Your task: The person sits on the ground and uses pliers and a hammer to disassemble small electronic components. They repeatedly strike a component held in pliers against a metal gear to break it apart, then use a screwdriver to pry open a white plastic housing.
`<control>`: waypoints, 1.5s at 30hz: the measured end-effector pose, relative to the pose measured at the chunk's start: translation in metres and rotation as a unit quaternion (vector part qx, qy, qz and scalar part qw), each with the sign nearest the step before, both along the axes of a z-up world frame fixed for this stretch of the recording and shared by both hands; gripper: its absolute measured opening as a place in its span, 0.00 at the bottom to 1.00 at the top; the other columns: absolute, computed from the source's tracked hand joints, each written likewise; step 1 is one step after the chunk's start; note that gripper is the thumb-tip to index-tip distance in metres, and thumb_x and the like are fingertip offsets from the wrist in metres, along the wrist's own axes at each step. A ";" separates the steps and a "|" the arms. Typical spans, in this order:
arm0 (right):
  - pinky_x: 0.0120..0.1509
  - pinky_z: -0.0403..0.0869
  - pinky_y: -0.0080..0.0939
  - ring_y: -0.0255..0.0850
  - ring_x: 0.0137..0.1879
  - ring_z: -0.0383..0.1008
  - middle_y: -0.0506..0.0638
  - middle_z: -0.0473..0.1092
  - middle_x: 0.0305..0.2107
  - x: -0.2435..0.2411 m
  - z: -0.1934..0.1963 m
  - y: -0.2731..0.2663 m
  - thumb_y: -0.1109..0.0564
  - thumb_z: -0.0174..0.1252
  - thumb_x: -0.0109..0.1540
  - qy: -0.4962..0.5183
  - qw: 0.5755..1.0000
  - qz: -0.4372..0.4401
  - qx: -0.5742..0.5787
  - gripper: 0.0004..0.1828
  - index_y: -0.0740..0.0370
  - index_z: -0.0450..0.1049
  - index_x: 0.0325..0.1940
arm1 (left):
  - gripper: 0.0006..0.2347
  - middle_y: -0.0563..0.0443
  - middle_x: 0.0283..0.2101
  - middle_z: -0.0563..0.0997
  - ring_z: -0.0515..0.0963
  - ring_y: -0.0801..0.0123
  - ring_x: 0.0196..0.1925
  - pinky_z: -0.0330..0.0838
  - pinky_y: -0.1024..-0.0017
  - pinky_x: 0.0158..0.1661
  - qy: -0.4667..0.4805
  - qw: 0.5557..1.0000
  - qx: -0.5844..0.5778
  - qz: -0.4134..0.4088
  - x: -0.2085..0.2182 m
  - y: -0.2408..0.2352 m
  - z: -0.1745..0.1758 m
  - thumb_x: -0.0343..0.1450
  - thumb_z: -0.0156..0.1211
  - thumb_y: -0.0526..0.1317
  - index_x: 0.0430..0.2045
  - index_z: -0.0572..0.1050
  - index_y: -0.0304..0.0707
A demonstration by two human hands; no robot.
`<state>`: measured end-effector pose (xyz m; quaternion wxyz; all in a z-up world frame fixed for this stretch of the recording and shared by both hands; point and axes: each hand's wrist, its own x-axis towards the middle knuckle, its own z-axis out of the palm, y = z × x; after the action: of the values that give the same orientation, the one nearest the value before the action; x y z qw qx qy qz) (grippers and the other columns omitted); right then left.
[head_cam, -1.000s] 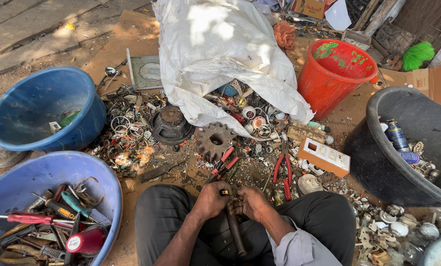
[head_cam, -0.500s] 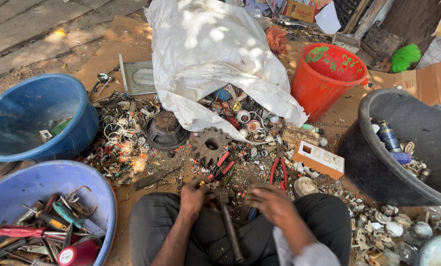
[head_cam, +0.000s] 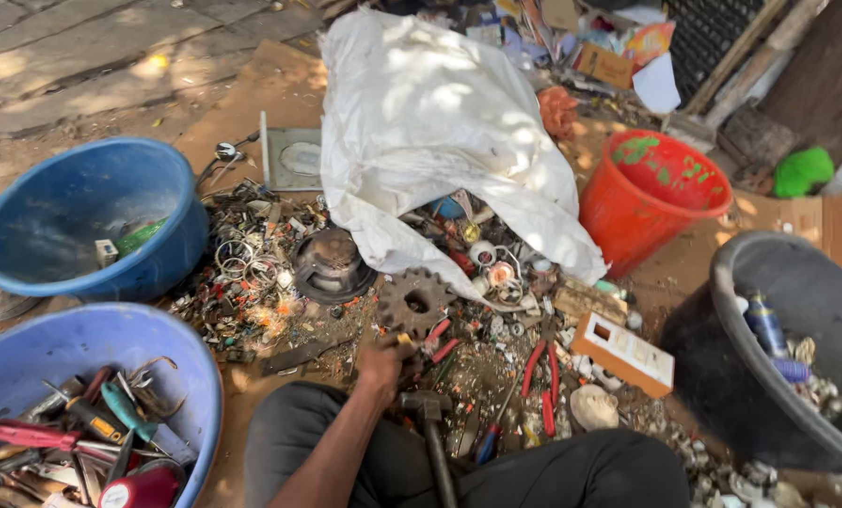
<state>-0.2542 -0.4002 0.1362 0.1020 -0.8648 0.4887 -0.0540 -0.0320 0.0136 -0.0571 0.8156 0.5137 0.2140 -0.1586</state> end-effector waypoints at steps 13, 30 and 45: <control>0.60 0.74 0.48 0.50 0.52 0.79 0.55 0.79 0.43 0.120 -0.245 0.217 0.51 0.68 0.47 0.052 0.793 0.357 0.490 0.34 0.58 0.73 0.57 | 0.14 0.40 0.41 0.86 0.84 0.56 0.40 0.75 0.60 0.43 0.017 0.930 0.367 0.021 0.041 0.002 -0.002 0.66 0.68 0.42 0.45 0.84 0.43; 0.40 0.77 0.49 0.47 0.34 0.76 0.64 0.76 0.32 0.126 -0.163 0.219 0.52 0.61 0.65 0.001 0.892 0.233 0.387 0.35 0.58 0.66 0.76 | 0.11 0.43 0.39 0.87 0.86 0.63 0.30 0.80 0.65 0.40 -0.025 0.909 0.412 0.055 0.047 -0.008 0.009 0.63 0.68 0.35 0.37 0.85 0.33; 0.30 0.70 0.50 0.45 0.24 0.76 0.54 0.74 0.20 0.216 -0.117 0.234 0.42 0.56 0.68 0.020 0.875 0.429 0.224 0.22 0.63 0.70 0.53 | 0.14 0.34 0.38 0.84 0.85 0.52 0.39 0.78 0.59 0.46 0.022 0.921 0.388 0.029 0.043 -0.005 0.022 0.64 0.69 0.37 0.44 0.84 0.40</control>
<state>-0.0381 -0.1658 0.0189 0.2959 -0.9446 0.0707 0.1231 0.0108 0.0089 -0.0347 0.5513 0.7802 0.2911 -0.0506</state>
